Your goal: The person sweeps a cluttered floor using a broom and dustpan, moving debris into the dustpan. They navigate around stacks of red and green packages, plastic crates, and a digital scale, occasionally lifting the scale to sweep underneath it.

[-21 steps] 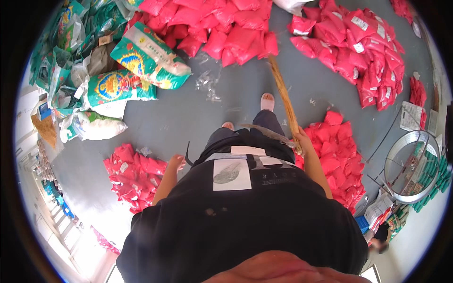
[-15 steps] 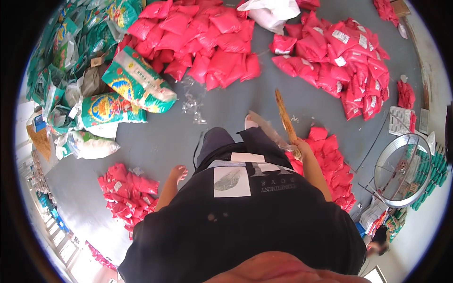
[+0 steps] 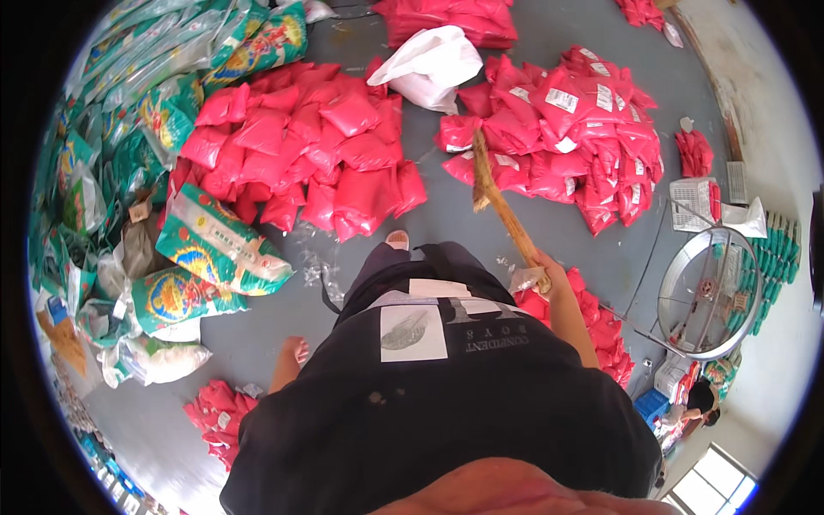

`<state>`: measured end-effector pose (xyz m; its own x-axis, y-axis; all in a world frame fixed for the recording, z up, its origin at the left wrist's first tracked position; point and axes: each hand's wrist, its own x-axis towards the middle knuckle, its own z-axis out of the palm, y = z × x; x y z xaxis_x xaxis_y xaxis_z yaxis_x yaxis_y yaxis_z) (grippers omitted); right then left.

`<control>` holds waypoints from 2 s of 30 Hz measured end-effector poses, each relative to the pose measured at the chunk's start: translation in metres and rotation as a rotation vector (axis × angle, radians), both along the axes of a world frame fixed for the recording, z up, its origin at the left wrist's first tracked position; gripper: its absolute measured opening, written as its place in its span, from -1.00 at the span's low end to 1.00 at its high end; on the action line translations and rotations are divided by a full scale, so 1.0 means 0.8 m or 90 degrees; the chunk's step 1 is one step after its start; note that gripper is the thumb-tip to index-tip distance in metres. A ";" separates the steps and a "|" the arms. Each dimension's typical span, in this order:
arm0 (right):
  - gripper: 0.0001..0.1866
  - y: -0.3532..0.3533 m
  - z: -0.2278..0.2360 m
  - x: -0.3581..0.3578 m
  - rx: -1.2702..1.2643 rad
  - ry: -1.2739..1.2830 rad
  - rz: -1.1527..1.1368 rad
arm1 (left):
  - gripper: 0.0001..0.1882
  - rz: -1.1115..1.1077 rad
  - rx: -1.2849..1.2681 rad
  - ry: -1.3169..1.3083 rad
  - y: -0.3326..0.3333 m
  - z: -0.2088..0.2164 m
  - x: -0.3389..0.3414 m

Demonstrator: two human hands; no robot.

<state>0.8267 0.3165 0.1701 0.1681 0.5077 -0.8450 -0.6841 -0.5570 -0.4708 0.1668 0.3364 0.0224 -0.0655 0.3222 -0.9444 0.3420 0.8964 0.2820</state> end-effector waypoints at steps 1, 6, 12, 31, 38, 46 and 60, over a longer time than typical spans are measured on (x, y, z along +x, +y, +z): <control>-0.56 0.008 0.008 0.010 0.018 -0.033 -0.002 | -0.74 0.015 0.004 0.016 0.035 0.005 0.007; -0.55 0.022 0.060 0.042 0.079 -0.054 -0.150 | -0.74 0.078 0.089 0.025 0.210 0.025 0.095; -0.73 0.090 -0.029 0.151 -0.076 -0.231 0.022 | -0.77 0.100 0.146 -0.185 0.349 -0.051 0.209; -0.79 0.414 -0.019 0.358 0.027 -0.229 -0.189 | -0.73 -0.237 0.032 0.013 0.568 0.015 0.334; -0.83 0.485 0.019 0.376 0.004 -0.236 -0.245 | -0.76 -0.112 0.135 -0.012 0.850 0.024 0.478; -0.72 0.529 0.032 0.412 0.040 -0.380 -0.215 | -0.75 -0.171 0.248 -0.046 0.972 0.027 0.562; -0.72 0.737 -0.029 0.708 -0.028 -0.351 -0.123 | -0.74 -0.355 0.054 0.020 0.967 0.014 0.674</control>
